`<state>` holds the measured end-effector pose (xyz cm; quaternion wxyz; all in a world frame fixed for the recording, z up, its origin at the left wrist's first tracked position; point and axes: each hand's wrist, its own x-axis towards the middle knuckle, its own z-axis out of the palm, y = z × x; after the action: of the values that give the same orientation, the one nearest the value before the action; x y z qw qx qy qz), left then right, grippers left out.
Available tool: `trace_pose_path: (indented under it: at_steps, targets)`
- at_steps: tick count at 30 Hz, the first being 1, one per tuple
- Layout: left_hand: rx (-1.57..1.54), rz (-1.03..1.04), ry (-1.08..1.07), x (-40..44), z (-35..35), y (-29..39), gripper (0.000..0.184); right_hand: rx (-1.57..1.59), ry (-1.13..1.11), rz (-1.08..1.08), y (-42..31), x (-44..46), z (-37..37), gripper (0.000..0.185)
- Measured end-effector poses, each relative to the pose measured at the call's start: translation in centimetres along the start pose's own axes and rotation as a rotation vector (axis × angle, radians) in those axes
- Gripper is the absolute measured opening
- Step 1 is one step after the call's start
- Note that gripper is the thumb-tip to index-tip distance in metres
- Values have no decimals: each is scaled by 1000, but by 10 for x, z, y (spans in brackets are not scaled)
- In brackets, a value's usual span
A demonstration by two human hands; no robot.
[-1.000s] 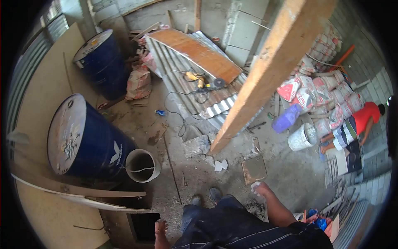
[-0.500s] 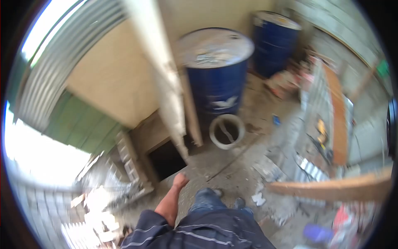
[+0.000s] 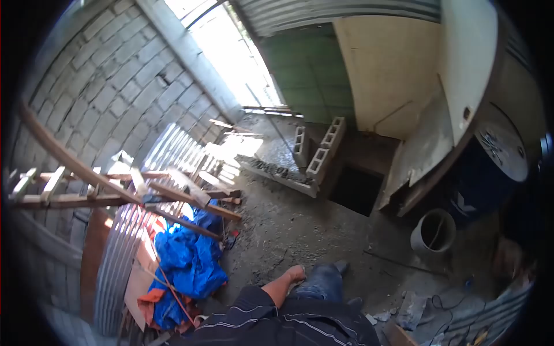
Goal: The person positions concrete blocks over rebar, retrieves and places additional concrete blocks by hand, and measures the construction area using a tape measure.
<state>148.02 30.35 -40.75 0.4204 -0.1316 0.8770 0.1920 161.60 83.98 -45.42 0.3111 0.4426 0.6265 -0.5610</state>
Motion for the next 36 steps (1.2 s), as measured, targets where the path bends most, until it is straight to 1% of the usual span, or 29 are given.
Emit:
trace_pose_path:
  at_steps: [1,3,4,6,8,10,11,12,13,14,15,16,17,18,19,20,21,22,24,26,28,29,31,32,33,34,35,36]
  targets:
    - [-54,-34,19,-17,17,-27,31,-51,-26,-7,-6,2,1,12]
    - [-18,-201,89,-40,51,-83,34,-172,-85,-19,-21,5,10,13]
    - [-71,-235,102,-48,70,-108,34,-231,-111,-17,-24,6,13,14]
    - [-268,-396,181,-63,102,-136,36,-347,-159,-31,-29,8,17,15]
    - [-316,-395,136,-78,119,-144,36,-453,-188,-48,-35,12,18,16]
    - [-343,-376,96,-85,124,-153,36,-589,-234,-129,-44,14,17,17]
    - [-447,-375,83,-84,133,-157,36,-721,-282,-249,-48,19,15,18]
    - [-541,-361,59,-81,141,-159,36,-928,-350,-491,-54,24,9,19]
    - [-542,-326,30,-71,154,-165,36,-1140,-376,-765,-59,24,8,19]
    - [-695,-336,42,-60,168,-179,35,-1267,-352,-952,-62,19,10,20]
    - [-846,-348,50,-60,172,-186,34,-1187,-313,-669,-80,-12,29,21]
    - [-871,-325,49,-58,172,-196,32,-1085,-274,-403,-101,-41,61,22]
    - [-891,-306,93,-64,168,-209,29,-1077,-241,-400,-98,-53,70,22]
    - [-913,-289,145,-67,160,-221,27,-752,-180,-185,-97,-53,84,22]
    - [-1001,-338,150,-76,145,-228,24,-426,-131,17,-101,-50,101,23]
    - [-1091,-401,150,-90,127,-238,20,-429,-123,14,-100,-46,114,23]
    - [-1201,-438,147,-91,121,-254,17,-525,-225,4,-91,-32,119,11]
    - [-1311,-478,141,-93,114,-270,14,-622,-326,-2,-85,-23,124,13]
    - [-1532,-555,183,-94,91,-298,13,-695,-314,49,-90,-26,149,14]
    - [-1713,-515,304,-90,67,-323,19,-733,-306,97,-102,-23,174,16]
    - [-1809,-488,379,-81,37,-345,24,-787,-316,133,-122,-7,202,18]
    - [-1835,-513,401,-70,10,-363,24,-825,-325,162,-143,6,225,19]
    - [-2053,-377,550,-58,-33,-381,28,-870,-328,223,-172,38,255,21]
    - [-2060,-387,569,-52,-50,-390,28,-899,-339,239,-190,52,277,22]
    - [-2102,-357,585,-44,-72,-399,34,-914,-354,231,-214,66,298,22]
    - [-2141,-323,606,-36,-99,-410,41,-1143,-547,-97,-244,80,321,19]
    - [-2145,-332,632,-29,-126,-420,41,-1347,-736,-438,-273,90,347,16]
    - [-2147,-335,658,-25,-149,-428,40,-1611,-717,-636,-304,97,386,16]
